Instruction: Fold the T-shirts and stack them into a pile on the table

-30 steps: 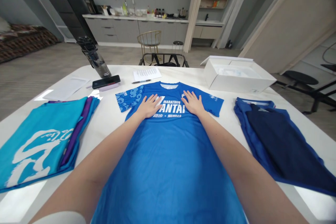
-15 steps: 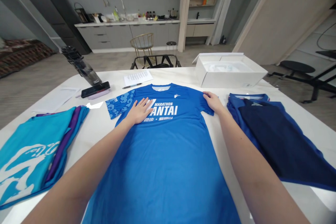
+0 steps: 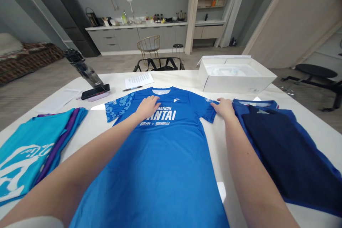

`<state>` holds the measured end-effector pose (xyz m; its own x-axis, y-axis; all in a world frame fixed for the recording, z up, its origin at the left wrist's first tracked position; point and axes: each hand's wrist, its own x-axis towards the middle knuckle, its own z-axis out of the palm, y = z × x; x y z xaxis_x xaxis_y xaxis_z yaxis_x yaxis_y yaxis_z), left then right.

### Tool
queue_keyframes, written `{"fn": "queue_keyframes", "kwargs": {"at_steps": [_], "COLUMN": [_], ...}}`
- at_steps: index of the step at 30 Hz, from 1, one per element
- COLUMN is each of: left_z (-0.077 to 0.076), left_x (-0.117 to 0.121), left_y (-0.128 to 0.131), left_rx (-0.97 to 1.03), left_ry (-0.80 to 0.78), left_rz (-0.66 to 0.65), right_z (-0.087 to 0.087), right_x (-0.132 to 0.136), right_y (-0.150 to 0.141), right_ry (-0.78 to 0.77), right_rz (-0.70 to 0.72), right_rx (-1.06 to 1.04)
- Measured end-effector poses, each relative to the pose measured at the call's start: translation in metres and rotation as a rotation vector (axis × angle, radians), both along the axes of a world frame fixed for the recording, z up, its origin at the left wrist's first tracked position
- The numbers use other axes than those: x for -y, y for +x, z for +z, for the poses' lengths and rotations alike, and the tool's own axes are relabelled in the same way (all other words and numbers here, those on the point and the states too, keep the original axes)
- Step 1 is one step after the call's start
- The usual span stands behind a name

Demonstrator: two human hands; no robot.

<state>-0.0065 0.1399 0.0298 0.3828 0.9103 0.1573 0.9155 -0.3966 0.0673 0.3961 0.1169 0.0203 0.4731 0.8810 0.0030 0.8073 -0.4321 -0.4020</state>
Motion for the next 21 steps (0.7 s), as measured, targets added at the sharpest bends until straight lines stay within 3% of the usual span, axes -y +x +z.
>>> {"fn": "queue_keyframes", "kwargs": {"at_steps": [5, 8, 13, 21], "left_z": [0.014, 0.011, 0.001, -0.014], "left_x": [-0.058, -0.093, -0.126, -0.130], "left_y": [0.085, 0.113, 0.121, 0.121], "left_rx": [0.103, 0.095, 0.054, 0.034], "left_ry": [-0.173, -0.226, -0.262, -0.203], "left_rz": [0.022, 0.131, 0.195, 0.183], "right_z": [0.006, 0.010, 0.010, -0.005], "right_x": [0.004, 0.005, 0.002, -0.007], "right_y": [0.001, -0.001, 0.000, 0.009], "right_ry": [-0.071, -0.093, -0.112, -0.042], "right_rz": [-0.046, -0.053, -0.069, 0.033], "right_rx": [-0.035, -0.070, -0.107, -0.106]}}
